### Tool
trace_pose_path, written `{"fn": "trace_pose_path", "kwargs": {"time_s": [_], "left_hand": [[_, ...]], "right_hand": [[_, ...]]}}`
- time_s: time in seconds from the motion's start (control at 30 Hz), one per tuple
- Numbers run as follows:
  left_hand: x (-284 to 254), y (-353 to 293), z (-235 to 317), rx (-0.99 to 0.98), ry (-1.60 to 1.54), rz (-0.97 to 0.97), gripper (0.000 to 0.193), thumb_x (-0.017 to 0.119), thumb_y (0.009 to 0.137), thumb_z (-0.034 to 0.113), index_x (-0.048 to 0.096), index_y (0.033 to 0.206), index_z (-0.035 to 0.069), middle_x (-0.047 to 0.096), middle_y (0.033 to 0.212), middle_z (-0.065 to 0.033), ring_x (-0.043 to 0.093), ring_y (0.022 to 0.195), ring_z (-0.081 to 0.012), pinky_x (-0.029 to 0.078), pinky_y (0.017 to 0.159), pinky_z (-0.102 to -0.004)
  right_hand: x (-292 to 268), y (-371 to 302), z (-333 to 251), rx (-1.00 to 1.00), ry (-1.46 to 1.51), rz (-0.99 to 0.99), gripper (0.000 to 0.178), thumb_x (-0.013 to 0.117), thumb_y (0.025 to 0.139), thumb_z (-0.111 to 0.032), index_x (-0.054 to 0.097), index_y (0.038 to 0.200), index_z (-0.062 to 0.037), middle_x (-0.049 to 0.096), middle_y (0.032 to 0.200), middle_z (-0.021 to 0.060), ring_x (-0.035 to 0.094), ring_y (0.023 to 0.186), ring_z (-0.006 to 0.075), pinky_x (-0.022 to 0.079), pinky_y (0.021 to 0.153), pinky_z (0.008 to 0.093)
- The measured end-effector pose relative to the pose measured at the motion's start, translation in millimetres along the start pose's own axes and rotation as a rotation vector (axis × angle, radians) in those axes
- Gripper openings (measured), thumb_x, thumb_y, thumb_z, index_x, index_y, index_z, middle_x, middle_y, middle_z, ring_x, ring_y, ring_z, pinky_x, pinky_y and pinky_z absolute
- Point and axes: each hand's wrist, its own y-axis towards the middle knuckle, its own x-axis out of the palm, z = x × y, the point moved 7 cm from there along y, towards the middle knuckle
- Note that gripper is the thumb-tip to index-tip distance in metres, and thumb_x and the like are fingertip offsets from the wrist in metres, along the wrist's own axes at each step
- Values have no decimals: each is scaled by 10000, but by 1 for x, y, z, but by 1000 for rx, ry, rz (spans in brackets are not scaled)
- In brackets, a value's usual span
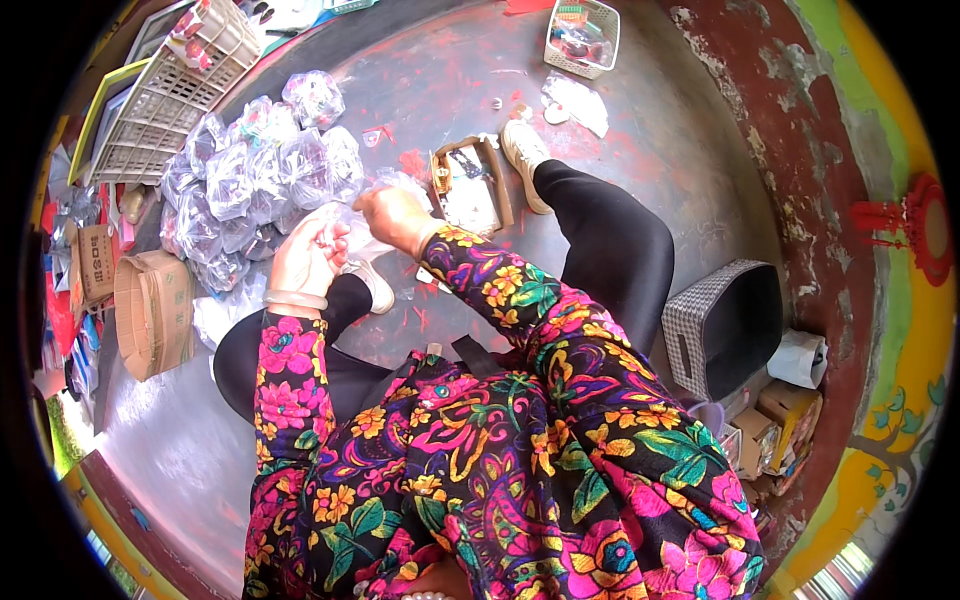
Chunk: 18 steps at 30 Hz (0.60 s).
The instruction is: The person sits on the floor and packs small items from a cardboard box into a clear plastic bag. They handle the items one by one, placing them into the bag and then tying the bag closed.
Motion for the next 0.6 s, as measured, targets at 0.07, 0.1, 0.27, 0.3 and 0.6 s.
{"fn": "trace_pose_path", "kwargs": {"time_s": [0.07,0.1,0.27,0.3,0.6], "left_hand": [[-3,1,-3,-14,-45,-6,307,445,843,173,466,1115,33,575,787,-109,533,603,-148,437,532,-252],[-1,1,-4,-19,-39,-13,309,446,842,170,464,1118,31,574,792,-112,533,608,-149,437,536,-252],[2,3,-8,-17,-55,-22,323,447,839,161,455,1129,18,569,806,-121,534,633,-155,433,550,-252],[3,3,-7,-21,-57,-20,326,449,838,162,454,1130,15,569,805,-122,534,632,-156,431,549,-253],[4,-8,-2,-2,-82,13,326,467,834,166,460,1119,6,570,803,-125,531,628,-155,423,546,-249]], "right_hand": [[-19,-6,30,152,168,184,210,529,690,-73,634,869,-96,611,837,131,587,789,292,461,717,345],[-27,-11,60,286,167,273,182,532,731,-66,628,885,-68,619,802,131,608,758,217,467,668,282],[-64,-33,165,703,-131,286,331,546,699,-163,574,1001,-30,598,883,183,580,860,268,445,748,325],[-65,-34,177,738,-239,252,364,545,698,-169,552,1028,-17,589,916,196,568,896,279,439,776,335],[-44,-24,198,1026,-263,120,305,543,733,-205,578,961,-6,575,991,193,536,981,294,419,839,349]]}}
